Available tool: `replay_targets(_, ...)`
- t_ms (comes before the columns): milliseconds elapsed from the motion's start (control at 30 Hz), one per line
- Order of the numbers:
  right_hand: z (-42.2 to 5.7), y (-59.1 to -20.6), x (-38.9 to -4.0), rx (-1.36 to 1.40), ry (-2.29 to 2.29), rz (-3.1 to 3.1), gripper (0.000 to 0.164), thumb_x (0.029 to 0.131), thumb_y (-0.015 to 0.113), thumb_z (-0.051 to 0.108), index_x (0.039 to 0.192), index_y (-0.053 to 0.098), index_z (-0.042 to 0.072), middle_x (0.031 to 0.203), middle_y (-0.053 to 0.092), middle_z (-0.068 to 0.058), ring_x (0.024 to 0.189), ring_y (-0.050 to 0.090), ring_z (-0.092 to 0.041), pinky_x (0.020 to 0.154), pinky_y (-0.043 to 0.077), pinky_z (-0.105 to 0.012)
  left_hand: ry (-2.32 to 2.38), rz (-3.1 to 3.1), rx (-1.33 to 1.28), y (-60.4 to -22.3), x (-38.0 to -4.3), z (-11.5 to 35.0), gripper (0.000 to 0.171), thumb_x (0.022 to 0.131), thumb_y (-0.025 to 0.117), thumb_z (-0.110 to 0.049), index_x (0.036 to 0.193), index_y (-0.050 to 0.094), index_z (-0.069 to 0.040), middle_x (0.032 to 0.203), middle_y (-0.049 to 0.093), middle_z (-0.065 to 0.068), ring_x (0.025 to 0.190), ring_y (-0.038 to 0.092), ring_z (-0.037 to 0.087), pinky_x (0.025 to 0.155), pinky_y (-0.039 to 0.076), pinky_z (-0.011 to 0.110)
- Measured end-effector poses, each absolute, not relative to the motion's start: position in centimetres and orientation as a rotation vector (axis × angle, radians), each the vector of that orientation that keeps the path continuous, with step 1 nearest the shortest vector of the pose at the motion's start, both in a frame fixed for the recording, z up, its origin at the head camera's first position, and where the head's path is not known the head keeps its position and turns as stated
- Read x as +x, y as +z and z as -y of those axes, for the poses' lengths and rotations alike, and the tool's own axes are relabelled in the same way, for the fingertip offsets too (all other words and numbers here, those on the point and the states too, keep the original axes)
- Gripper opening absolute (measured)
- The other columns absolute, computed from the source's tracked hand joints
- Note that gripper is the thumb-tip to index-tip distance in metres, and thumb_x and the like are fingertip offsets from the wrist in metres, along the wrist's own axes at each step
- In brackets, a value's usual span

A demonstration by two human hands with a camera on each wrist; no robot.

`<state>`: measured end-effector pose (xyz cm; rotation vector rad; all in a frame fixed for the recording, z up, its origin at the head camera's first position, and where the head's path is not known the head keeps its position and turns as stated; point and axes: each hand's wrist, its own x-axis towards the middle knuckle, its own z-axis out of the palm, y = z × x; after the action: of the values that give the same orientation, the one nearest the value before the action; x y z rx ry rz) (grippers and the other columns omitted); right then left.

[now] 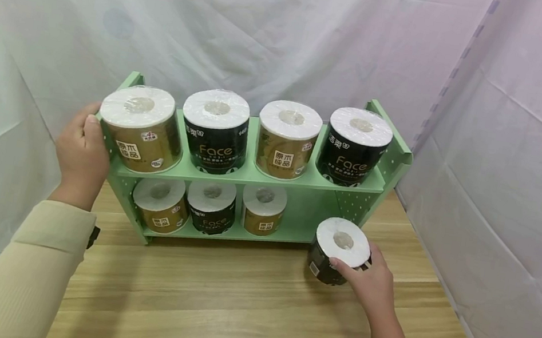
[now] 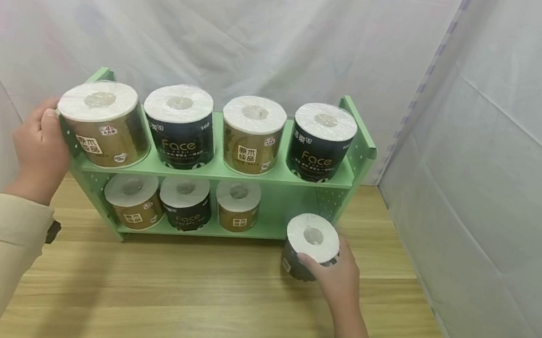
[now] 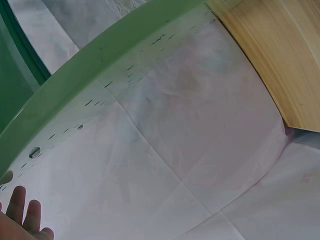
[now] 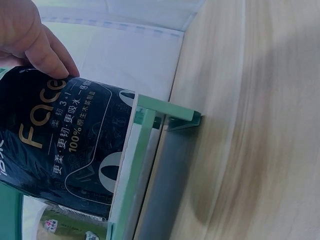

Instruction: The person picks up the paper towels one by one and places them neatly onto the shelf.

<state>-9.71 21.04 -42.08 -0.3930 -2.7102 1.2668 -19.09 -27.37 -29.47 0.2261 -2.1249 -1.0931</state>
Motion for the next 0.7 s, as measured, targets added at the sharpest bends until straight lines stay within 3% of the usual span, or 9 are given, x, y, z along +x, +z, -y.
replay_targets(400,-20.1,-40.9,-10.0,-0.413,1.340,2.682,0.100,0.069,0.081,0.053,0.147,0.037,0.008,0.146,0.043,-0.018,0.135,0.038,-0.035,0.106,0.034,-0.056,-1.092,2.124,0.223,-29.4,-19.2,27.4,0.047,0.096,0.029,-0.026,0.124,0.065,-0.014,0.124,0.064,0.009,0.109,0.056,0.024,0.096,0.042,0.044)
replay_targets(700,-19.1,-40.9,-10.7,-0.388,1.327,2.606,0.091,0.069,0.083,0.049,0.140,0.044,0.008,0.140,0.049,-0.017,0.130,0.043,-0.033,0.103,0.038,-0.053,-1.090,2.125,0.215,-29.5,-19.2,27.5,0.047,0.097,0.030,-0.027,0.124,0.065,-0.014,0.124,0.064,0.008,0.111,0.057,0.025,0.097,0.043,0.045)
